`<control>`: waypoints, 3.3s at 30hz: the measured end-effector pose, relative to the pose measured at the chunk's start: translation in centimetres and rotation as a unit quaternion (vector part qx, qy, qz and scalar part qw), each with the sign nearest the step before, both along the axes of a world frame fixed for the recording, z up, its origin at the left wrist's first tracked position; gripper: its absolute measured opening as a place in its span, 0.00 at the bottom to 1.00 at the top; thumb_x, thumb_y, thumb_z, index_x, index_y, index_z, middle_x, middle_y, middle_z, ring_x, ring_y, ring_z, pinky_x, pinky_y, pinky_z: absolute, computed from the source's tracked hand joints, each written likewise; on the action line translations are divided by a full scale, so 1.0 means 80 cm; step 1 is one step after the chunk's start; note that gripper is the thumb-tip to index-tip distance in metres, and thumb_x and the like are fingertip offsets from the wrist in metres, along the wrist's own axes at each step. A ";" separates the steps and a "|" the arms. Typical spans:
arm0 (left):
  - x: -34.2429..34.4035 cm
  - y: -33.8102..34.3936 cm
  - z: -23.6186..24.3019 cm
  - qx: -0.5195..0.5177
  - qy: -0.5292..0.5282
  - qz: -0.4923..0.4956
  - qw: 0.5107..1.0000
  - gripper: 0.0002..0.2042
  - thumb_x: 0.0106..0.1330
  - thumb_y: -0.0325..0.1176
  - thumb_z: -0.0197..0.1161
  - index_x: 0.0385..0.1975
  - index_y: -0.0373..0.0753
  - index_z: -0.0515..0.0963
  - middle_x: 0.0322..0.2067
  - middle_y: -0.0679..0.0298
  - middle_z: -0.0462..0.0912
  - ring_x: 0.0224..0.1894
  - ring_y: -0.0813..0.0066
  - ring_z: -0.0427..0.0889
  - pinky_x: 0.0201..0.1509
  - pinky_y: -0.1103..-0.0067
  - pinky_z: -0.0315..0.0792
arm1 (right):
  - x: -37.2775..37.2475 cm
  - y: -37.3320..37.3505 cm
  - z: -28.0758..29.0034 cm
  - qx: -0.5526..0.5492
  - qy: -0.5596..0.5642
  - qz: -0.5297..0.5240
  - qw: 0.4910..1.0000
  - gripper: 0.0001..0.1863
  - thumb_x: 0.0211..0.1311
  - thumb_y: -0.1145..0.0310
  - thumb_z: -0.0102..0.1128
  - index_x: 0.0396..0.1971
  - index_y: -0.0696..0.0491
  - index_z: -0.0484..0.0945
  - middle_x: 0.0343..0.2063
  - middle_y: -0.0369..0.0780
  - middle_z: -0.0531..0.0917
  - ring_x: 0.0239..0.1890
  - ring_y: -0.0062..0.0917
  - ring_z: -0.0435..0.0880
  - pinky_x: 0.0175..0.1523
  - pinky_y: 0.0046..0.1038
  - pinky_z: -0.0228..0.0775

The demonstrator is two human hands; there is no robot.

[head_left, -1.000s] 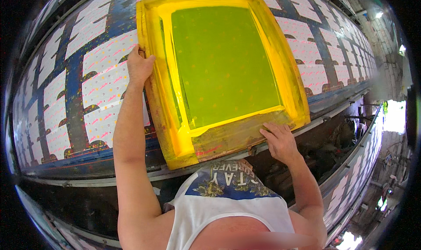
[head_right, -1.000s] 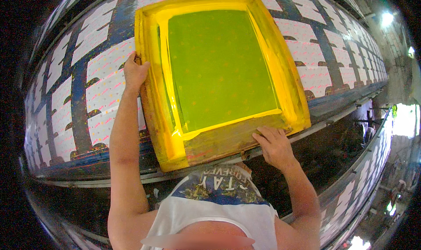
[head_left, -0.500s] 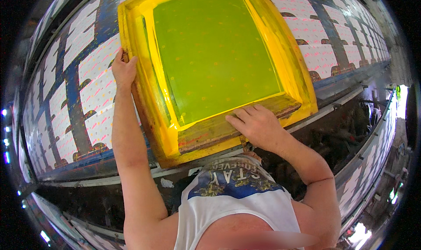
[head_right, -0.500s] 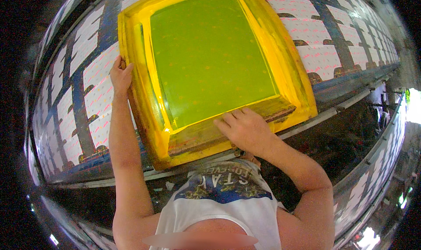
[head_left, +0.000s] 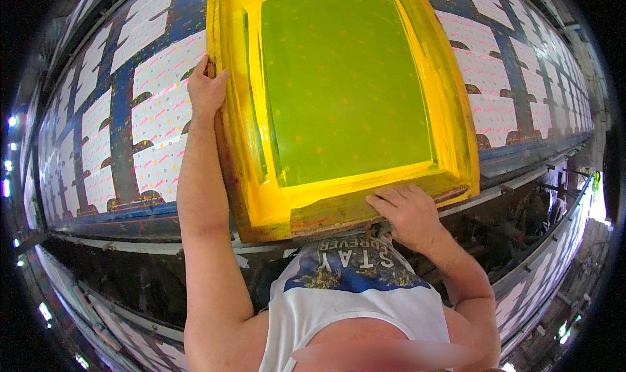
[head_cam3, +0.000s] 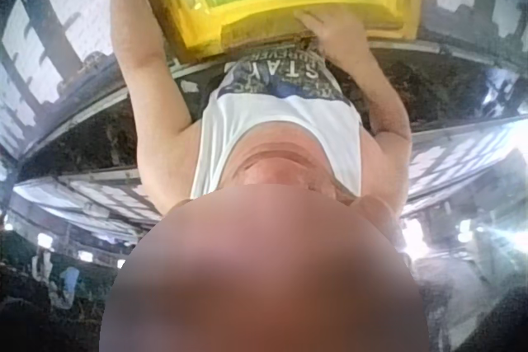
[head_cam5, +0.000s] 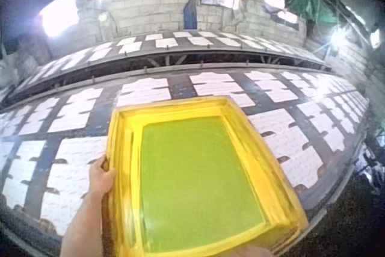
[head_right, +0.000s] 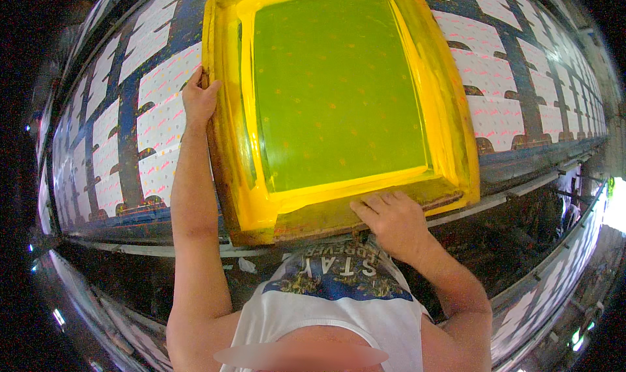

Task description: The person repeatedly places a yellow screen-printing frame over printed sheets on a conveyor, pulls a squeegee across the green ink to transfer the print, then lifts and repositions the frame to the next sheet. The process continues along the moving line of sheets.

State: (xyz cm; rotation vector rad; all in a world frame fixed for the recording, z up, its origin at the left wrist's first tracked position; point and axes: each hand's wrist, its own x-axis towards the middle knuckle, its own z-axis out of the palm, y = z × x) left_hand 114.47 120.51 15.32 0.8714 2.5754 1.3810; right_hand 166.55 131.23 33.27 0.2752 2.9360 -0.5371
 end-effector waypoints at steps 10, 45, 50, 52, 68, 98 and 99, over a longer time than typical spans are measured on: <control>0.012 -0.003 0.021 -0.003 -0.051 0.017 0.999 0.36 0.64 0.30 0.78 0.73 0.25 0.76 0.61 0.46 0.90 0.61 0.63 0.91 0.68 0.71 0.81 | 0.005 -0.004 -0.016 0.052 0.033 0.010 0.998 0.21 0.68 0.63 0.62 0.57 0.52 0.88 0.49 0.45 0.89 0.54 0.41 0.90 0.56 0.42 0.82; 0.011 -0.009 0.008 -0.008 0.002 0.018 1.000 0.36 0.63 0.33 0.79 0.71 0.24 0.78 0.61 0.44 0.89 0.63 0.59 0.89 0.71 0.70 0.79 | -0.019 0.007 0.005 -0.007 -0.042 0.028 0.999 0.22 0.67 0.63 0.64 0.59 0.49 0.89 0.51 0.44 0.88 0.55 0.40 0.89 0.59 0.42 0.81; 0.010 -0.006 0.000 0.004 -0.014 0.020 1.000 0.36 0.63 0.34 0.77 0.72 0.24 0.77 0.63 0.42 0.88 0.65 0.53 0.89 0.72 0.66 0.79 | -0.012 -0.008 -0.013 0.028 -0.017 0.028 0.999 0.23 0.67 0.63 0.63 0.61 0.47 0.88 0.55 0.44 0.87 0.58 0.41 0.89 0.59 0.44 0.82; 0.012 -0.006 0.001 0.013 -0.014 0.017 1.000 0.37 0.63 0.34 0.77 0.72 0.24 0.77 0.64 0.41 0.87 0.64 0.51 0.89 0.71 0.66 0.79 | -0.018 -0.009 -0.021 0.067 0.027 0.033 0.997 0.23 0.67 0.63 0.63 0.61 0.46 0.88 0.55 0.44 0.88 0.58 0.41 0.89 0.58 0.44 0.83; 0.030 -0.004 0.022 -0.077 0.171 0.024 0.982 0.30 0.64 0.36 0.76 0.65 0.25 0.81 0.55 0.42 0.88 0.60 0.39 0.82 0.70 0.53 0.74 | -0.270 0.220 -0.106 0.161 0.133 0.013 0.978 0.26 0.58 0.77 0.67 0.58 0.44 0.88 0.49 0.42 0.89 0.48 0.43 0.91 0.55 0.44 0.84; 0.035 0.011 0.039 -0.174 0.232 0.054 0.955 0.22 0.68 0.39 0.72 0.58 0.33 0.85 0.51 0.51 0.89 0.62 0.47 0.81 0.71 0.53 0.72 | -0.428 0.355 -0.087 0.162 0.005 0.019 0.987 0.20 0.59 0.69 0.68 0.53 0.43 0.91 0.48 0.46 0.93 0.51 0.48 0.92 0.54 0.52 0.86; 0.034 0.011 0.039 -0.186 0.222 0.052 0.956 0.22 0.69 0.39 0.72 0.58 0.33 0.86 0.51 0.51 0.89 0.62 0.47 0.81 0.70 0.53 0.72 | -0.405 0.337 -0.089 0.159 0.010 0.025 0.987 0.22 0.59 0.70 0.68 0.54 0.42 0.91 0.48 0.44 0.93 0.50 0.46 0.92 0.54 0.51 0.86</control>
